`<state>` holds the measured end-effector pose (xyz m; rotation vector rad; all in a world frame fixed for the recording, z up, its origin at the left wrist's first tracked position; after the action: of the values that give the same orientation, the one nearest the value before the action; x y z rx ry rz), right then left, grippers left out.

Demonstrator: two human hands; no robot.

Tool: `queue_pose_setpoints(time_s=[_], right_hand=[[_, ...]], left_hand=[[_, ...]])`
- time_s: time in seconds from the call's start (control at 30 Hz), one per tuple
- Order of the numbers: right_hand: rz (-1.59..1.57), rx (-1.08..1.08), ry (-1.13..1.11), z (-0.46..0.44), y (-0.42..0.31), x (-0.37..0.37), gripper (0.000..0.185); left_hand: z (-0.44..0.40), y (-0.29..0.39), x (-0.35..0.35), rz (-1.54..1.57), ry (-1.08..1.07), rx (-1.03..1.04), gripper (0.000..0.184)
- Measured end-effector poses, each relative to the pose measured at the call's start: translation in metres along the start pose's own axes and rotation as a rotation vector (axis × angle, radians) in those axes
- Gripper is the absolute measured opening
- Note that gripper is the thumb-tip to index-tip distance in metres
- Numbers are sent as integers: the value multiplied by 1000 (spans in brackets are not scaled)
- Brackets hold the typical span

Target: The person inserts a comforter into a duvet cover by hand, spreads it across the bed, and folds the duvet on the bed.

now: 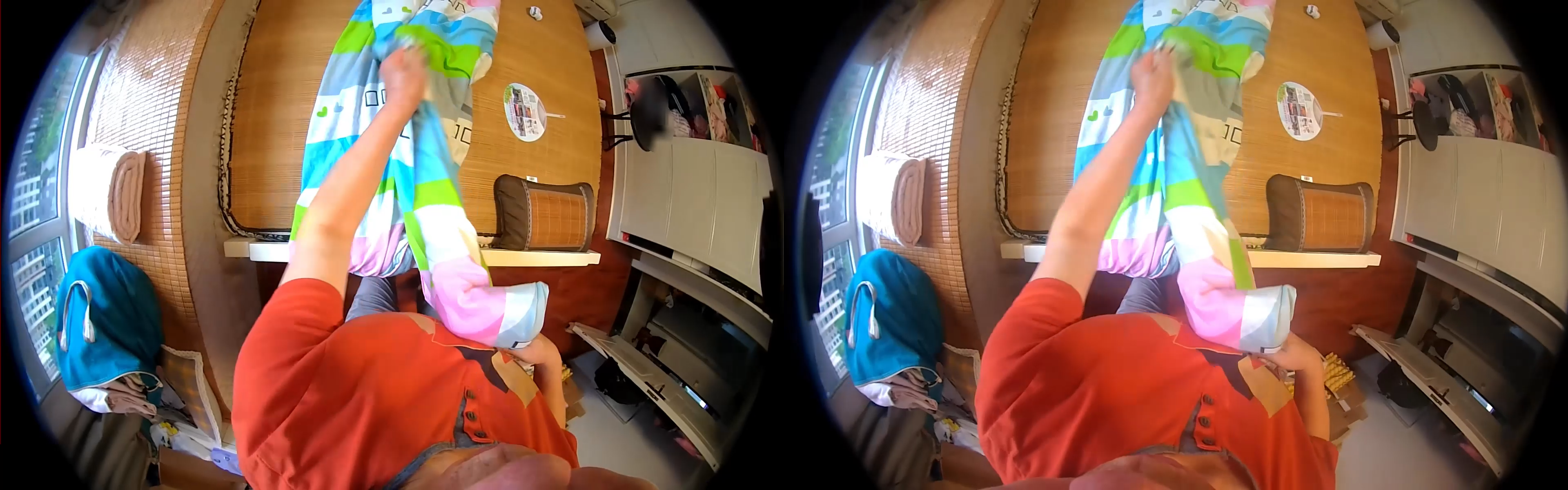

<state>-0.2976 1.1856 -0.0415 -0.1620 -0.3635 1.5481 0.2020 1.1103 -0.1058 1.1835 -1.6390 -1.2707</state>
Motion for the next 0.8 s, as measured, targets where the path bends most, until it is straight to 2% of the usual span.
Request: queue_pose_setpoints(time_s=[0.03, 0.1, 0.13, 0.17, 0.2, 0.27, 0.3, 0.33, 0.4, 0.43, 0.47, 0.5, 0.53, 0.57, 0.6, 0.63, 0.67, 0.73, 0.8], right_hand=[[-3, -6, -7, -4, 1, 2, 48], [-24, -186, 123, -9, -14, -8, 34], [-35, -280, 189, -11, -20, -15, 27], [-42, -371, 226, -17, -20, -20, 29], [-43, -381, 222, -20, -29, -23, 29], [-58, -302, 89, -37, -56, -20, 31], [146, -359, 32, -51, -72, -14, 33], [353, -427, -18, -70, -89, -5, 36], [614, -636, 108, -101, -120, 13, 30], [618, -629, 88, -114, -127, 28, 30], [732, -652, 120, -125, -137, 43, 27], [847, -679, 148, -131, -143, 54, 25], [858, -681, 117, -134, -144, 62, 25], [860, -724, 74, -135, -145, 73, 24], [862, -764, 28, -136, -145, 85, 23], [914, -816, 124, -139, -139, 84, 20], [936, -815, 83, -146, -136, 89, 20], [609, -861, 54, -155, -140, 86, 17], [642, -840, 40, -161, -144, 90, 19]], left_hand=[[-7, 58, 6, -153, -118, 188, 12], [10, 124, -39, -316, 19, 696, 15], [5, 96, -72, -367, 29, 503, 13], [5, 71, -111, -385, 88, 329, 15], [9, 25, -152, -287, 150, -61, 15], [29, -105, -233, -609, 92, -321, 32], [50, -141, -256, -814, -80, -335, 41], [80, -199, -292, -935, -72, -254, 48], [126, -219, -324, -956, 27, -359, 62], [160, -197, -340, -856, 128, -544, 69], [188, -201, -354, -855, 128, -536, 71], [222, -196, -364, -771, 75, -695, 68], [253, -175, -371, -755, 58, -738, 63], [300, -184, -398, -971, 121, -658, 62], [340, -162, -411, -1093, 246, -799, 65], [381, -149, -423, -1081, 421, -945, 67], [421, -149, -434, -1106, 532, -1048, 71], [506, -179, -424, -490, 646, -1466, 74], [547, -197, -398, -229, 613, -1622, 81]])
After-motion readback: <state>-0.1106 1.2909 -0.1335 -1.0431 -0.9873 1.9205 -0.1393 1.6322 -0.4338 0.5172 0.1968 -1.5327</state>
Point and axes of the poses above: each hand's wrist, its own z-axis away from the middle knuckle, its own x-axis out of the palm, y = z × x, the point moved 8 cm from there along -z, towards the middle knuckle, and after that the axes turned 2 degrees about x, right-handed, at the moved point
